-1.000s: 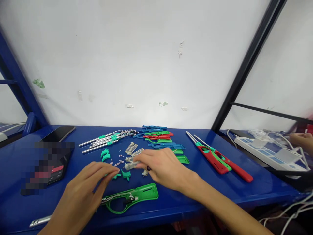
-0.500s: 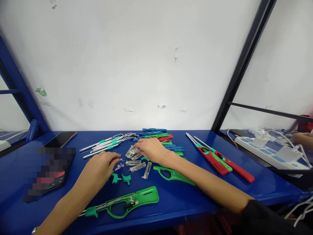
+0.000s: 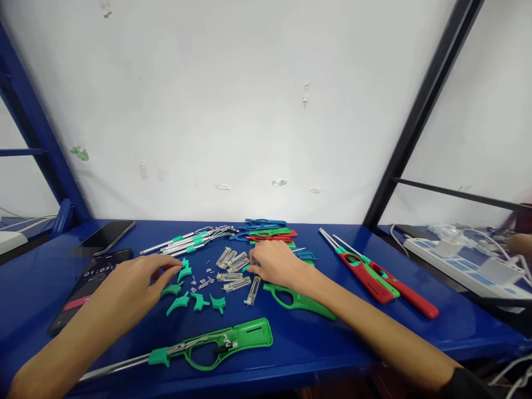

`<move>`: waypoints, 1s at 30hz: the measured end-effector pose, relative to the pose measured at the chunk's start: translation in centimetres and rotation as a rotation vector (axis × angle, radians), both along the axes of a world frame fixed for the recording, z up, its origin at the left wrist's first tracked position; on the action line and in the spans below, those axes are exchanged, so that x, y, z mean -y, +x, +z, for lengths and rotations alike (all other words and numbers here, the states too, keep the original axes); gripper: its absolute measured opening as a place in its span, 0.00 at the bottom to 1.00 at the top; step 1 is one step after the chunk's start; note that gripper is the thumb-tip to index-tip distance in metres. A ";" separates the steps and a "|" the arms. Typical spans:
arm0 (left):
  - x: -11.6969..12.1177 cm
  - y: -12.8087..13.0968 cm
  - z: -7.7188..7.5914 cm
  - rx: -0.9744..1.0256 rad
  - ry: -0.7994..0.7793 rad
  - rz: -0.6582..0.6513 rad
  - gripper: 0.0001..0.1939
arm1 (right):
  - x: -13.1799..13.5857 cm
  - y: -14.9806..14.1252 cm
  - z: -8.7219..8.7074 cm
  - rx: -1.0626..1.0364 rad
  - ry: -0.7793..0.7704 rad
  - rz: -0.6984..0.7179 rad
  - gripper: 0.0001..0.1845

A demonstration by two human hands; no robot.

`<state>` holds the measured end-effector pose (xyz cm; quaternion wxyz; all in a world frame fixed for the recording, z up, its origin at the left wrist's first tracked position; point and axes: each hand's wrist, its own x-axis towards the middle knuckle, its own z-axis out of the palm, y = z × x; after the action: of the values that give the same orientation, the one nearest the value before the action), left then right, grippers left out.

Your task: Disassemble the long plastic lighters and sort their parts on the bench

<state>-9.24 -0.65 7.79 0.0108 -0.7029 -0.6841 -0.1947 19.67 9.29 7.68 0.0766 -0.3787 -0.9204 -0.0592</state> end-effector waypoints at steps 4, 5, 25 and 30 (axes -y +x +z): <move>0.6 -0.3 1.2 0.017 -0.035 0.046 0.22 | 0.4 -0.2 1.5 -0.020 0.006 0.027 0.09; 0.7 -0.3 1.5 0.018 -0.038 0.058 0.22 | 0.7 -0.5 2.1 -0.022 0.009 0.046 0.09; 4.5 2.4 1.5 -0.125 -0.460 -0.190 0.12 | 2.3 -13.8 3.7 0.097 0.059 0.397 0.13; 4.9 2.7 -0.3 -0.099 -0.597 -0.200 0.15 | 4.7 -7.4 5.3 0.027 0.050 0.373 0.17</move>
<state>-6.57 -5.56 7.48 -0.1820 -0.7473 -0.6372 0.0489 12.28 4.63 12.96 0.0834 -0.1988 -0.9738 -0.0720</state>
